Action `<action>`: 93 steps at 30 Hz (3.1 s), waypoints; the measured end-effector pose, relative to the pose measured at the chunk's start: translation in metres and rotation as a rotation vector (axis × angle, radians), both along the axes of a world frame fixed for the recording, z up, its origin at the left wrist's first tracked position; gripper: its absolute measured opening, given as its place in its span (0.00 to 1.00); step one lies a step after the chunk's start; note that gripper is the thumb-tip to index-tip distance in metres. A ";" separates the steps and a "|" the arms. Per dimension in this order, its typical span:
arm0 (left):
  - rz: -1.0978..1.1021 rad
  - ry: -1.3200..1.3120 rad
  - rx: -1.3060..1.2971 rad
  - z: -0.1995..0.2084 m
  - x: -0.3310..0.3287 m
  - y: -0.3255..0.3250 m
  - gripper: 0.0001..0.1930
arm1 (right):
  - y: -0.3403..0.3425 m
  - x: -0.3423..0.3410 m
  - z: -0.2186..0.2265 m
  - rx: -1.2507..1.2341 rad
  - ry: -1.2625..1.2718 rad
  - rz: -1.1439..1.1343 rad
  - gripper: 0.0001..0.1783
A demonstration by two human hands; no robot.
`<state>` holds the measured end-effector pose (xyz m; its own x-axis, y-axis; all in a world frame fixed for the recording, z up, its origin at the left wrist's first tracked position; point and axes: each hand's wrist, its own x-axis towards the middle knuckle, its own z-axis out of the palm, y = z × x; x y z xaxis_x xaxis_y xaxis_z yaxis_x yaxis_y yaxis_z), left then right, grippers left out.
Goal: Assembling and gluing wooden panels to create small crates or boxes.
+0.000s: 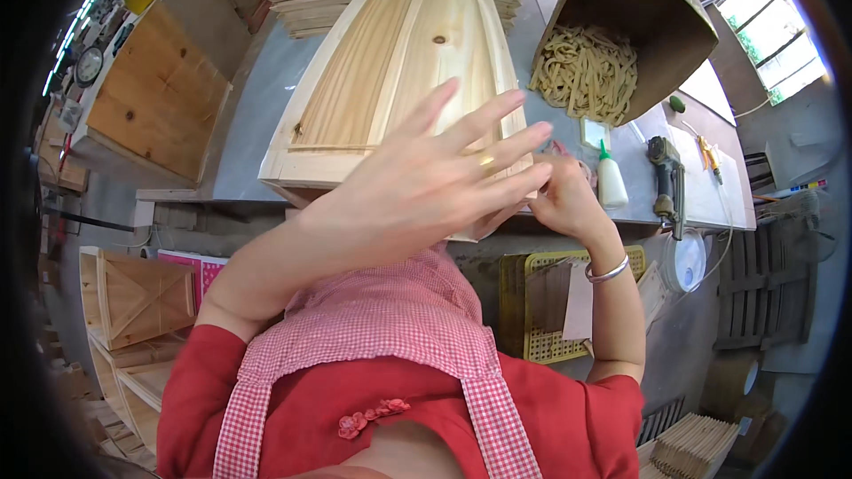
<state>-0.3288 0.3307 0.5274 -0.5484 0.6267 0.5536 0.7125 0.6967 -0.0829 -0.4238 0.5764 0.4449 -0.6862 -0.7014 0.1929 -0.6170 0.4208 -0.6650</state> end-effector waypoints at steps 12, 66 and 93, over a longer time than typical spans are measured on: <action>-0.186 -0.251 0.098 -0.022 -0.026 0.023 0.17 | -0.060 -0.135 0.016 -0.078 0.565 -0.357 0.08; 0.183 -0.425 1.710 -0.121 0.071 -0.127 0.48 | -0.254 0.041 0.128 0.277 0.697 0.856 0.48; -0.129 -1.644 0.782 -0.199 0.083 -0.038 0.27 | 0.070 -0.045 -0.139 0.434 0.456 -0.787 0.14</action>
<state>-0.2457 0.2926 0.3285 -0.7516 0.5959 -0.2829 -0.2286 0.1670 0.9591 -0.4688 0.6467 0.3056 -0.9090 -0.1524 0.3880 -0.2165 0.9680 -0.1269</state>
